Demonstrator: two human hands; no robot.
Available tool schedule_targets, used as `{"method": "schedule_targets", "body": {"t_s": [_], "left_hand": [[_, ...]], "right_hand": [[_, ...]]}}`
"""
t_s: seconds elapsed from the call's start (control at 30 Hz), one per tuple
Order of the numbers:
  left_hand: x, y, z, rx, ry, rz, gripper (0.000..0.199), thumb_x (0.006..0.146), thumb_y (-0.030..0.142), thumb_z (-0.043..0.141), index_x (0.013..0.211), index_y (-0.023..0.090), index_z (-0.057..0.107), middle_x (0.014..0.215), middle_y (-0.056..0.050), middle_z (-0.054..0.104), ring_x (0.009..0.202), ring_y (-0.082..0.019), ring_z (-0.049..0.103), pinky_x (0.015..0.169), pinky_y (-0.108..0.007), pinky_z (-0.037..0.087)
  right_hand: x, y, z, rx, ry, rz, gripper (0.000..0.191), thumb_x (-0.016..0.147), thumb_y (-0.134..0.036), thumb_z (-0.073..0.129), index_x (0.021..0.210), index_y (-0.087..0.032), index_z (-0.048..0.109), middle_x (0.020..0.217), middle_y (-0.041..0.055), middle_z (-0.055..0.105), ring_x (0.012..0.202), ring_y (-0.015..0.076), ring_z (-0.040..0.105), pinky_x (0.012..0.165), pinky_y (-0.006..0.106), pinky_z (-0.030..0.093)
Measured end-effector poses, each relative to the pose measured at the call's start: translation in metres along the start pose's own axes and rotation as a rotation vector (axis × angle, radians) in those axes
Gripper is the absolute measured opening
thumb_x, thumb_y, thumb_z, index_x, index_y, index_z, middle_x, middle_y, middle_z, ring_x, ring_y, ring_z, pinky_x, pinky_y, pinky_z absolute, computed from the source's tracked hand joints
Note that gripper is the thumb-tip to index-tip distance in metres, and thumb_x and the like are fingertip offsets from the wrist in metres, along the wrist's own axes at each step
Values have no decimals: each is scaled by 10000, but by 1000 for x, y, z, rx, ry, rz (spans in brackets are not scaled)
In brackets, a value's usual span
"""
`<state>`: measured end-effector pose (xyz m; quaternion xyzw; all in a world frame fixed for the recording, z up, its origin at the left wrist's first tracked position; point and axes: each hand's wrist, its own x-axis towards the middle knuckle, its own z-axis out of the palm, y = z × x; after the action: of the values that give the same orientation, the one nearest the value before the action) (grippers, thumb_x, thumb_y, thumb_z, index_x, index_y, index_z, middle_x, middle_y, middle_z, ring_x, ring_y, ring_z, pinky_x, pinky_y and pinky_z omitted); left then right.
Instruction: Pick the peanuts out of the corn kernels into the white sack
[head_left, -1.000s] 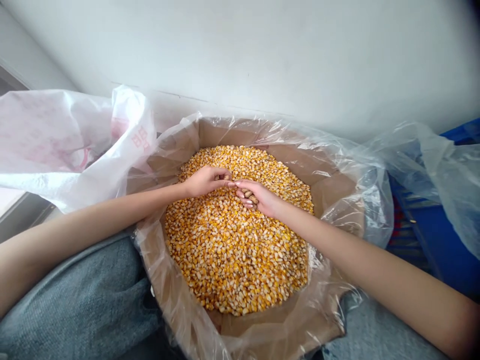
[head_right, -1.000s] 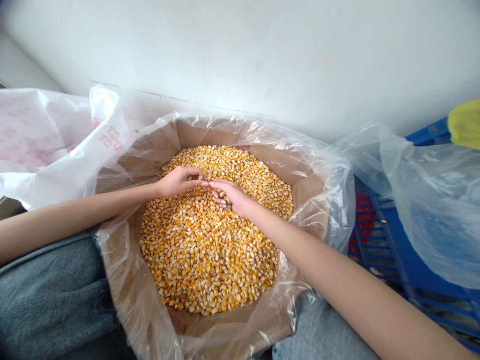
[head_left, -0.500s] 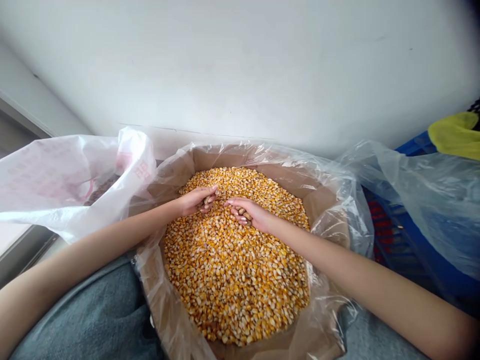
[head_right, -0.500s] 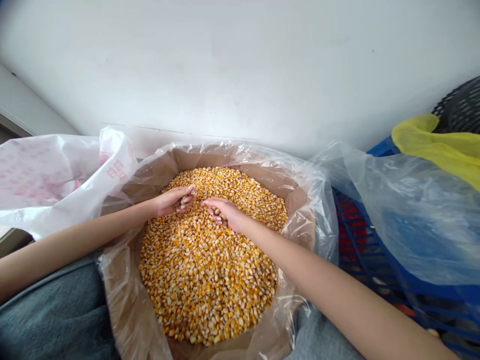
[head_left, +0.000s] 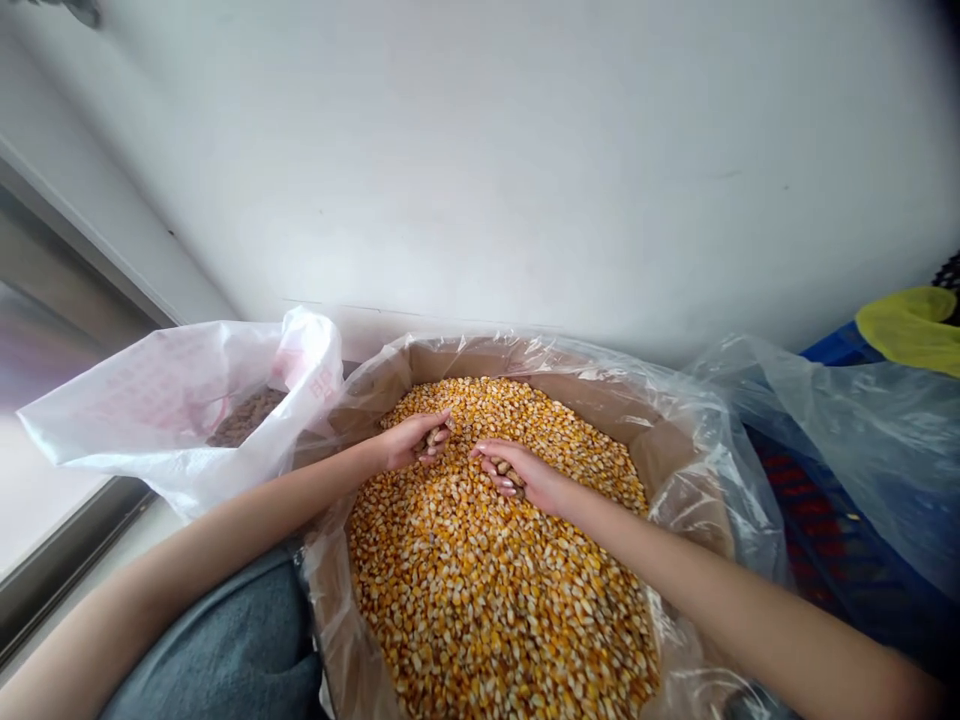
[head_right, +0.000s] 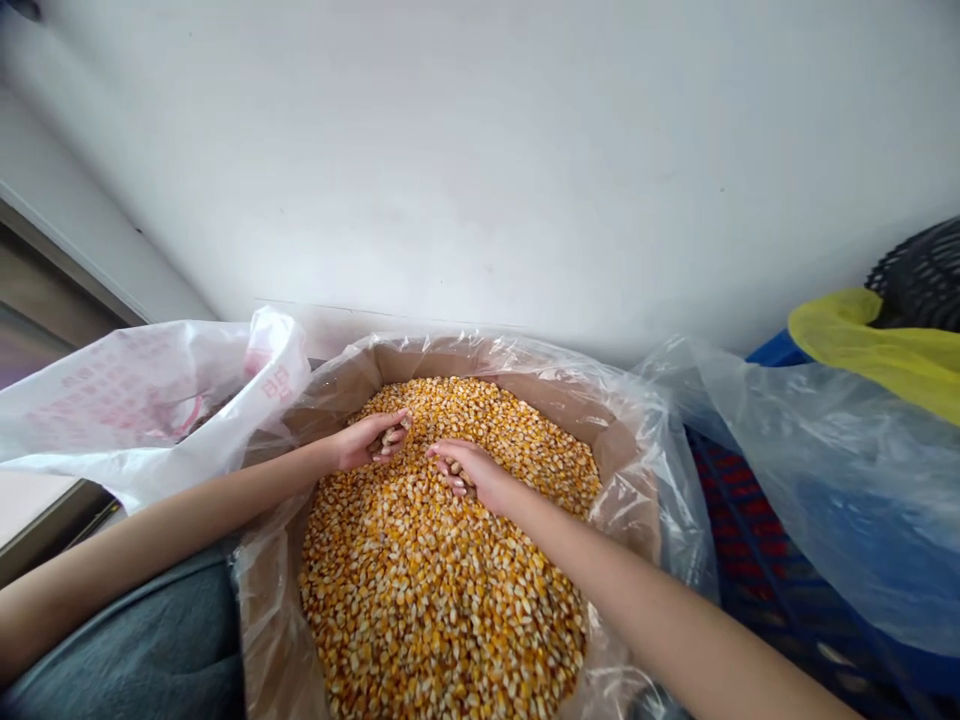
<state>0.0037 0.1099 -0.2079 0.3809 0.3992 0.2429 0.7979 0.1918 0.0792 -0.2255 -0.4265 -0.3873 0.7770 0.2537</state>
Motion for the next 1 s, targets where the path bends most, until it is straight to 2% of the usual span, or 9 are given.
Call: {"method": "schedule_targets", "body": {"t_s": [0.23,0.43,0.6,0.67,0.73,0.77,0.83,0.93,1.0], "left_hand": [[-11,8,14,264,175,303,334,751,507,401,648,191,365,519,59,318,391,-58,285,358,-178,200],[-37,27,17,1111,455,742,130,734,353,511,716,226,491,638,12,476,588,-118,428,578,-233,339],[-54,38,11,1378,538,892,87,743,320,501,788,251,529,709,-19,554,659,-161,496,625,-261,359],[-69,53,11,1443,697,901,138,760,360,465,767,241,534,696,-27,561,643,-162,495,613,-263,357],[-89,75,7,1531,1017,783,245,789,412,384,774,224,540,691,-45,567,623,-167,493,591,-272,351],[-99,87,2,1581,1228,631,304,801,434,333,812,216,545,703,-59,575,622,-180,499,583,-284,354],[-114,106,-14,1654,1439,291,365,809,426,285,912,191,545,797,-104,598,687,-230,529,609,-337,375],[-119,110,-48,1722,1369,-155,327,778,340,355,917,143,576,956,-164,581,904,-324,498,688,-436,390],[-113,99,-63,1753,1309,-270,342,754,341,402,972,138,571,1086,-178,525,1048,-366,398,768,-537,340]], "right_hand": [[2,2,-1,1,18,1,200,677,-364,528,773,-188,527,537,-58,374,378,39,287,354,177,162],[0,0,2,-3,-1,-23,189,690,-349,524,765,-177,540,545,-51,373,388,36,289,362,175,146],[1,-1,1,-11,-15,-33,174,696,-347,517,738,-178,522,557,-44,386,391,37,285,364,179,135],[2,0,1,-23,-17,-29,173,695,-348,515,723,-177,510,560,-44,393,388,34,282,361,179,138],[2,0,1,-41,-10,-16,184,688,-358,521,714,-176,500,560,-47,392,388,32,285,358,174,148],[1,0,2,-51,-6,-10,190,681,-361,527,710,-176,496,558,-50,389,388,31,285,356,172,154],[0,0,3,-65,-4,-4,197,671,-364,533,713,-175,495,551,-54,381,390,30,283,353,167,164],[-2,1,3,-69,-9,-7,192,672,-357,520,735,-176,505,542,-58,376,389,30,274,349,162,164],[-2,2,3,-71,-9,-7,192,674,-357,513,744,-178,513,536,-59,374,384,30,262,346,162,160]]}}
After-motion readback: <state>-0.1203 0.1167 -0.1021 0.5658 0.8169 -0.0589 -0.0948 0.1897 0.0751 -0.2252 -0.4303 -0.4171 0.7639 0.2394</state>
